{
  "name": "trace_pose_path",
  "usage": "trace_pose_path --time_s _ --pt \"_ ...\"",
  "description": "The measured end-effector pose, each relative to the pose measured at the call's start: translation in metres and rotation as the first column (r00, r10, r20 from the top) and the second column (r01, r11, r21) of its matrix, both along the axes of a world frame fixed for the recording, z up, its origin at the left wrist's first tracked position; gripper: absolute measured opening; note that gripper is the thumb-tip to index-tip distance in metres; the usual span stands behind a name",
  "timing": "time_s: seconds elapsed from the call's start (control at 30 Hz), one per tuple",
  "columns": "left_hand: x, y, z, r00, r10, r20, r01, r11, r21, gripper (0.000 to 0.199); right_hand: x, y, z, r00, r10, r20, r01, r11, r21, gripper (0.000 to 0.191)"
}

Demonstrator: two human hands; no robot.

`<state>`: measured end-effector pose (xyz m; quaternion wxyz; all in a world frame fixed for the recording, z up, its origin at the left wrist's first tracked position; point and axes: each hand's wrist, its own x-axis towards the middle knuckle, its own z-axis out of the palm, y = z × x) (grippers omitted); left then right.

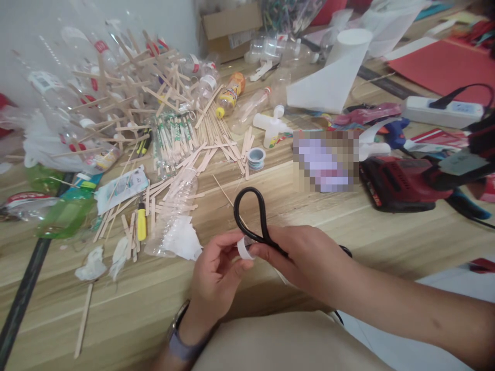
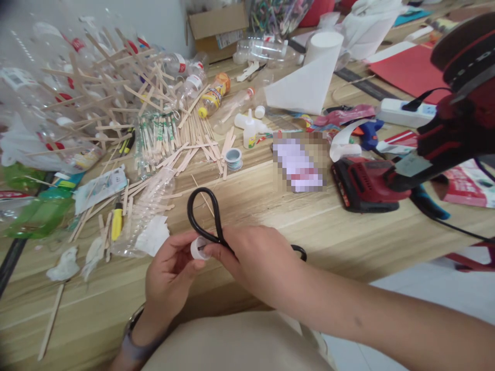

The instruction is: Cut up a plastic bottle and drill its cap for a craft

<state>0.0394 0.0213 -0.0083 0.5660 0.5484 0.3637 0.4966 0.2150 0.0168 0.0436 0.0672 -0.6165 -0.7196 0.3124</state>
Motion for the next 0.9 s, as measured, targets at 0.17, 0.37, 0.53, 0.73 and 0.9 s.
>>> trace_pose_path --time_s 0.17,0.37,0.53,0.73,0.9 --pt "-0.007 -0.005 -0.013 0.980 0.072 -0.186 -0.023 0.966 0.256 0.032 0.000 0.000 -0.003 0.986 -0.048 -0.159 0.041 0.998 -0.044 0.029" --pt "-0.016 -0.003 -0.023 0.960 0.063 -0.273 0.066 0.895 0.441 0.044 0.003 0.002 0.001 0.961 -0.062 -0.271 0.038 0.995 -0.094 0.031" --pt "-0.008 -0.003 -0.013 0.992 -0.048 -0.120 0.067 0.985 0.160 0.032 0.007 0.004 0.001 0.993 0.012 -0.115 -0.005 0.998 0.057 0.021" --pt "-0.001 0.002 -0.005 0.948 -0.185 0.259 0.221 0.968 -0.117 0.016 0.015 0.002 -0.002 0.974 0.153 0.167 -0.209 0.894 0.397 0.024" --pt "-0.004 0.004 -0.007 0.950 -0.173 0.259 0.228 0.952 -0.204 0.025 0.016 -0.001 -0.005 0.954 0.180 0.241 -0.288 0.775 0.562 0.023"
